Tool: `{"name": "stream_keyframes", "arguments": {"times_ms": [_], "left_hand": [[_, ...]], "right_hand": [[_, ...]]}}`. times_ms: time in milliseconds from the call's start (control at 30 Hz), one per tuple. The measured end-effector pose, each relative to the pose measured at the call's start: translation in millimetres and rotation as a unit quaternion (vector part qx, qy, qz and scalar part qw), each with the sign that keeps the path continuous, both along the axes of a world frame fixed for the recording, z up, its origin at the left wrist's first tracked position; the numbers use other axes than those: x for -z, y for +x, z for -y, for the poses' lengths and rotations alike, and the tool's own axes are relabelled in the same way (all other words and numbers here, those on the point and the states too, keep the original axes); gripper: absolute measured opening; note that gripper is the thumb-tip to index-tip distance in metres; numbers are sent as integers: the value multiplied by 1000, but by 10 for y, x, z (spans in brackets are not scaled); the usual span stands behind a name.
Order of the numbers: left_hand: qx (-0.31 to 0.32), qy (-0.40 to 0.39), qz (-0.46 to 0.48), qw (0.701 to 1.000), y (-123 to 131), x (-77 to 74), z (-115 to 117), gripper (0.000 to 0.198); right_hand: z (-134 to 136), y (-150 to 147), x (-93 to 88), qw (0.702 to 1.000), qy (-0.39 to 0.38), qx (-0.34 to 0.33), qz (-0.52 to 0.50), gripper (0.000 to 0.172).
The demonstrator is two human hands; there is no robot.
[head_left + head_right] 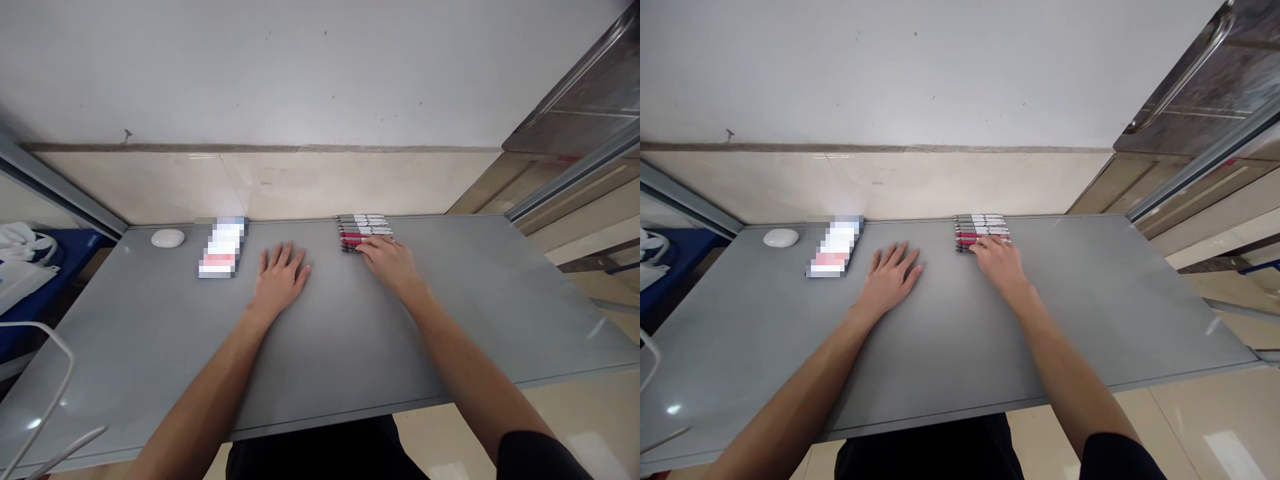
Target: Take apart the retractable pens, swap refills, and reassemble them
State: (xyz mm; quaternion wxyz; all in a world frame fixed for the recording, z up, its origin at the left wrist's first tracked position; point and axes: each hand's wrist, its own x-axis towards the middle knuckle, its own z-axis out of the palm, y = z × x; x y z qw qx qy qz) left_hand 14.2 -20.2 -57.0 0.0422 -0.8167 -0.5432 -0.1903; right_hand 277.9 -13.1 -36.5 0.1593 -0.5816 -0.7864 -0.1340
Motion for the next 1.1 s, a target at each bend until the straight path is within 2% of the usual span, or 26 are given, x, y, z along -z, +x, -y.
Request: {"name": "stream_keyframes", "arguments": {"times_ms": [267,433,600,700,900,1100], "left_hand": [[-1,-3,-10,1000,4,-7,4,47],[-5,7,-24,1000,16,-10,4,47],[7,-17,-44,999,-37,-87,37,47],[13,-29,-52,998,-135,-118,64,47],[1,-21,-50,999,-292,-73,97,49],[8,-34,-39,999,-297,-50,99,50]], "right_hand": [[52,-22,-74,1000,5,17,-19,32],[164,-315,-103,998,6,3,-70,25],[278,-756,-9,996,-5,-28,-89,25],[301,-925,82,994,-8,-47,-96,29],[302,-1016,245,993,-18,-58,-101,41],[309,-1004,259,992,-43,-56,-108,46]]}}
